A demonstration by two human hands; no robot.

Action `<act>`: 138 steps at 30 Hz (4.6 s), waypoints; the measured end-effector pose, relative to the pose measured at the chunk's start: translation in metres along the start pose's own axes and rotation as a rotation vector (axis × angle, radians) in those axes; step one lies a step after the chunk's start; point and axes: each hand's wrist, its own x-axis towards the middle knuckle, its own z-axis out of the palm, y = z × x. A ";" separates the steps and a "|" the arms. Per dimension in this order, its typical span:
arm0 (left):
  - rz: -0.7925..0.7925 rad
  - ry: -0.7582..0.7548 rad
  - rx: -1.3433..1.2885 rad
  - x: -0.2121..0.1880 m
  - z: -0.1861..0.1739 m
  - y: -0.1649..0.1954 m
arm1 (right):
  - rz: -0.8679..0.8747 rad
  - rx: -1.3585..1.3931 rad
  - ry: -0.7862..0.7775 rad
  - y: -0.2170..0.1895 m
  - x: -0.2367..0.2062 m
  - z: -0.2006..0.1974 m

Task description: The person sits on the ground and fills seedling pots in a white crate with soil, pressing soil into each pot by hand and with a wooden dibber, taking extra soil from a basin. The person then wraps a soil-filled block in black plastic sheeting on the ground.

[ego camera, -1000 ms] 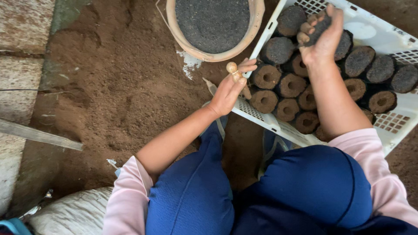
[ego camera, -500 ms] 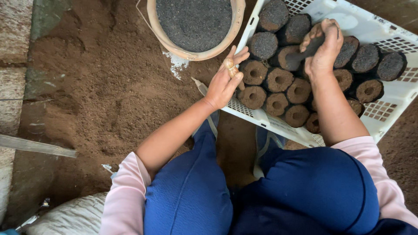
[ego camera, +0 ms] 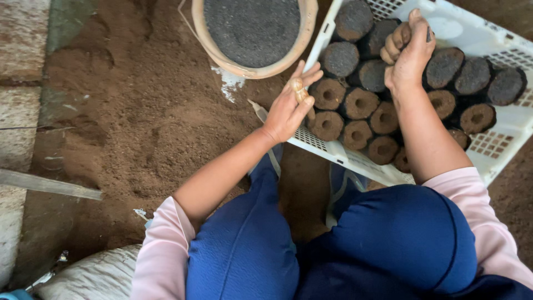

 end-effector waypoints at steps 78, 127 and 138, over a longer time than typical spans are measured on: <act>0.048 0.081 0.025 0.011 0.006 0.017 | 0.146 0.419 0.213 -0.015 -0.030 -0.131; 0.049 0.050 0.049 0.010 0.017 0.018 | -0.206 0.100 0.341 -0.055 -0.073 -0.172; 0.075 0.290 -0.030 0.005 -0.031 0.018 | 0.038 0.104 -0.070 -0.057 -0.001 0.001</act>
